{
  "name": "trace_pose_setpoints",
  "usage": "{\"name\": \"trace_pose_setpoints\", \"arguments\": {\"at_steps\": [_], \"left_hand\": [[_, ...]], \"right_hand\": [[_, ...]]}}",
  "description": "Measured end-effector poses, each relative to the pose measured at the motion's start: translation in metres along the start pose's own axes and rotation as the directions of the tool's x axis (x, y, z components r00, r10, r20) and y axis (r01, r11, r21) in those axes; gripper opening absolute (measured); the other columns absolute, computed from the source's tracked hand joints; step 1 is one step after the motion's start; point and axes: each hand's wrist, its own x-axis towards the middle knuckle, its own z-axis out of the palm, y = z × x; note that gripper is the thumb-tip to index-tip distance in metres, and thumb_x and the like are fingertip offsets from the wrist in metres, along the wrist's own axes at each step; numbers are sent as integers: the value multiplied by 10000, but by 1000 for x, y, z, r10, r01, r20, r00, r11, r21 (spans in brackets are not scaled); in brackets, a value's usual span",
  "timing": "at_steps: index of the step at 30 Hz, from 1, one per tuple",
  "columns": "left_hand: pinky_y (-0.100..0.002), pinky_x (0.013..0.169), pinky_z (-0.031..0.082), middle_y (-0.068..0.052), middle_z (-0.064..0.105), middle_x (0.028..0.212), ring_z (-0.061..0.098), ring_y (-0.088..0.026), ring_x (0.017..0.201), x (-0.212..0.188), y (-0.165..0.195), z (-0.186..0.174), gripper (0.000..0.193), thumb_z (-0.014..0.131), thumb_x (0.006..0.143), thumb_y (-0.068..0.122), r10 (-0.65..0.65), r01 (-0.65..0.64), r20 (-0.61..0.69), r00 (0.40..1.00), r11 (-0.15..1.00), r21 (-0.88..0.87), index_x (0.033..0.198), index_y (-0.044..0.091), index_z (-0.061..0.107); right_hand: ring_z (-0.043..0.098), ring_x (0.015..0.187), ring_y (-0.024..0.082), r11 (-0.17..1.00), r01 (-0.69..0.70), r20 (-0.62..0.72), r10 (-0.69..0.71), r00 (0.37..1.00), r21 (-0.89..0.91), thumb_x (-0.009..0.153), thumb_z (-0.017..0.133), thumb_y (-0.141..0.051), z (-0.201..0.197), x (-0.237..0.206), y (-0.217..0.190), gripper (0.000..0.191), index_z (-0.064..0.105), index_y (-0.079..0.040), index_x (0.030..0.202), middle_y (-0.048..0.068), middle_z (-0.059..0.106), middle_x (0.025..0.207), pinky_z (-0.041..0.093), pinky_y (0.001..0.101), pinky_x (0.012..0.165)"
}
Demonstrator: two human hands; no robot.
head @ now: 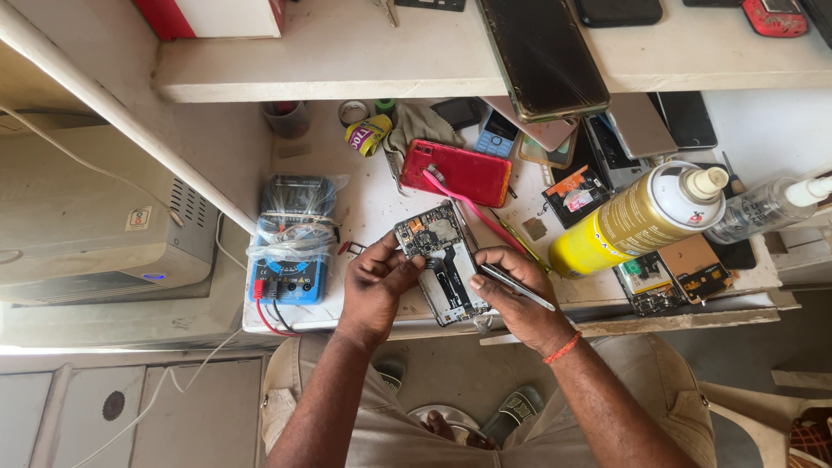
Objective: The person works at a cluttered repair bench on a disassembled smartphone, using tweezers and a small screwdriver to pry, lift, and reposition components on the exposed motherboard. They flip the phone chassis over, hold it up to view both sides, and continue manipulating small parts on the board.
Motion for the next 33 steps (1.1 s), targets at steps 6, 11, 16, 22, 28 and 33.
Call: {"name": "trace_pose_setpoints", "arguments": {"at_steps": [6,11,16,22,28,33], "left_hand": [[-301,914,583,-65,753,1107,688,-104,985,1,-2,0,461,642,948,-49,0,0,-27,1000,1000,22,1404,7,611],[-302,924,590,-66,764,1105,701,-108,985,1,-2,2,451,637,937,-47,-1,2,-46,999,1000,28,1386,2,617],[-301,925,590,-69,762,1096,697,-101,978,0,-4,3,436,638,945,-39,5,-3,-54,999,1000,29,1379,-5,623],[-286,904,581,-71,763,1095,691,-92,973,-1,-6,1,442,638,946,-47,15,-12,-48,999,999,50,1385,-2,608],[-299,951,576,-91,760,1112,693,-119,1024,-3,3,3,489,654,943,-48,20,-20,18,1000,999,49,1421,-8,559],[-324,975,584,-107,751,1119,707,-155,1080,-4,9,8,614,684,856,-80,-3,-4,78,997,996,86,1422,50,485]], "right_hand": [[638,938,29,1000,-18,-6,18,1000,-1,931,726,-113,0,0,-2,264,659,-24,1171,-18,709,1028,549,231,848],[625,914,27,1000,-6,-15,6,1000,-29,932,735,-106,0,0,0,262,666,-26,1172,-22,695,1007,543,229,822],[612,891,26,1000,1,-19,-2,1000,-28,930,737,-97,0,0,3,260,668,-25,1171,-28,685,990,539,226,805],[612,881,27,999,4,-24,-5,1000,-37,928,736,-89,0,-3,4,259,668,-22,1169,-24,685,979,540,227,795],[619,899,34,1000,6,-34,-6,999,-23,926,729,-82,3,-2,1,256,670,-21,1167,-19,691,992,537,231,813],[625,921,33,999,-18,-54,16,998,-38,925,722,-92,2,-2,0,249,675,-20,1158,-20,706,1017,540,234,835]]}}
